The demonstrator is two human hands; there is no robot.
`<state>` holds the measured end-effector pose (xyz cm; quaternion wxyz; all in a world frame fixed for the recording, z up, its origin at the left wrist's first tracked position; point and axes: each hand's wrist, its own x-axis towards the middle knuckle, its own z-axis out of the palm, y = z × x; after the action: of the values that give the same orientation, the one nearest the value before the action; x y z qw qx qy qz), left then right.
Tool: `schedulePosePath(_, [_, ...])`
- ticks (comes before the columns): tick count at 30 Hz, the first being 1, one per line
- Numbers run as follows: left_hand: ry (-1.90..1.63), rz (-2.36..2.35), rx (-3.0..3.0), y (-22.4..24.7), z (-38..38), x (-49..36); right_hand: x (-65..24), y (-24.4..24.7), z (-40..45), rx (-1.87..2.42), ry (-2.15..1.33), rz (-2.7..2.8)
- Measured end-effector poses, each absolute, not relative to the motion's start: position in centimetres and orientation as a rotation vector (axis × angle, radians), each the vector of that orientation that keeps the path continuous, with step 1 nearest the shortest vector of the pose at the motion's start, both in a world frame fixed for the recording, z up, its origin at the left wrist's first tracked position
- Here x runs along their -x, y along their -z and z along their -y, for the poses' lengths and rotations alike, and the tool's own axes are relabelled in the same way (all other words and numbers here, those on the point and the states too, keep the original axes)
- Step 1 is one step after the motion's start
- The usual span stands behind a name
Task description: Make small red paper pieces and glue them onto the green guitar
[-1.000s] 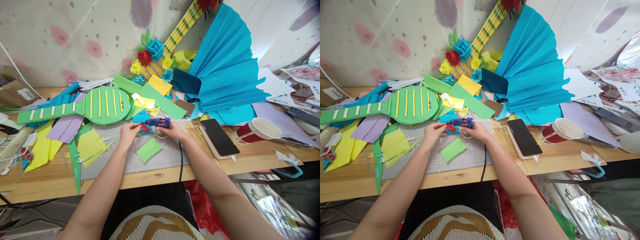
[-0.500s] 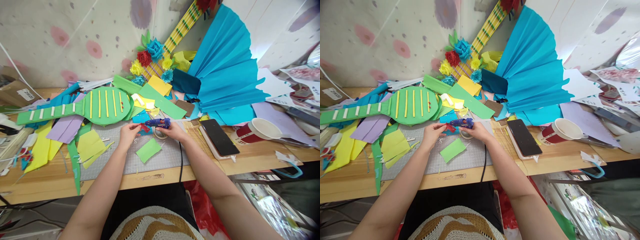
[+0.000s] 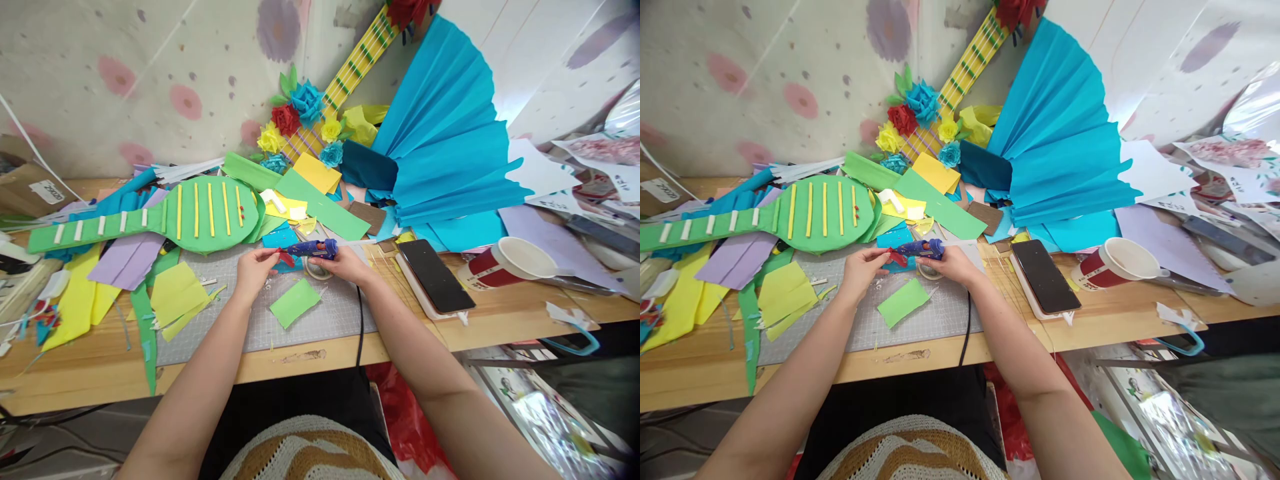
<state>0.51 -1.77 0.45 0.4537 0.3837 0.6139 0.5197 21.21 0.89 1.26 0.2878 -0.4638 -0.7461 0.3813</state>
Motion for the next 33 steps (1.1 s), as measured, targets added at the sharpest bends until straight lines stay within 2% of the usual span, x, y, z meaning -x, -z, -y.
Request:
schedulePosePath(7, [-1.32,-1.495,-0.921,-0.5,1.7,-0.5,-21.9,-1.2,-1.1,1.245,-1.124,1.956])
schedulePosePath(12, [-1.45,-1.458,-0.859,-0.5,1.6,-0.5,-23.2,-1.9,-1.2,1.25,-1.256,1.69])
schedulePosePath(17, [-1.554,-1.372,-0.839,-0.3,1.5,-0.4,-23.6,-1.3,-2.3,1.39,-0.926,1.419])
schedulePosePath(22, [-1.503,-1.349,-0.85,-0.5,1.6,-0.6,-23.7,0.7,-4.1,1.783,-0.613,1.481])
schedulePosePath(26, [-1.445,-1.372,-0.86,-0.6,1.7,-0.7,-23.8,1.0,-4.4,1.875,-0.562,1.583])
schedulePosePath(33, [-1.44,-1.376,-0.887,-0.1,1.5,-0.5,-23.8,0.4,-3.4,1.779,-0.609,1.7])
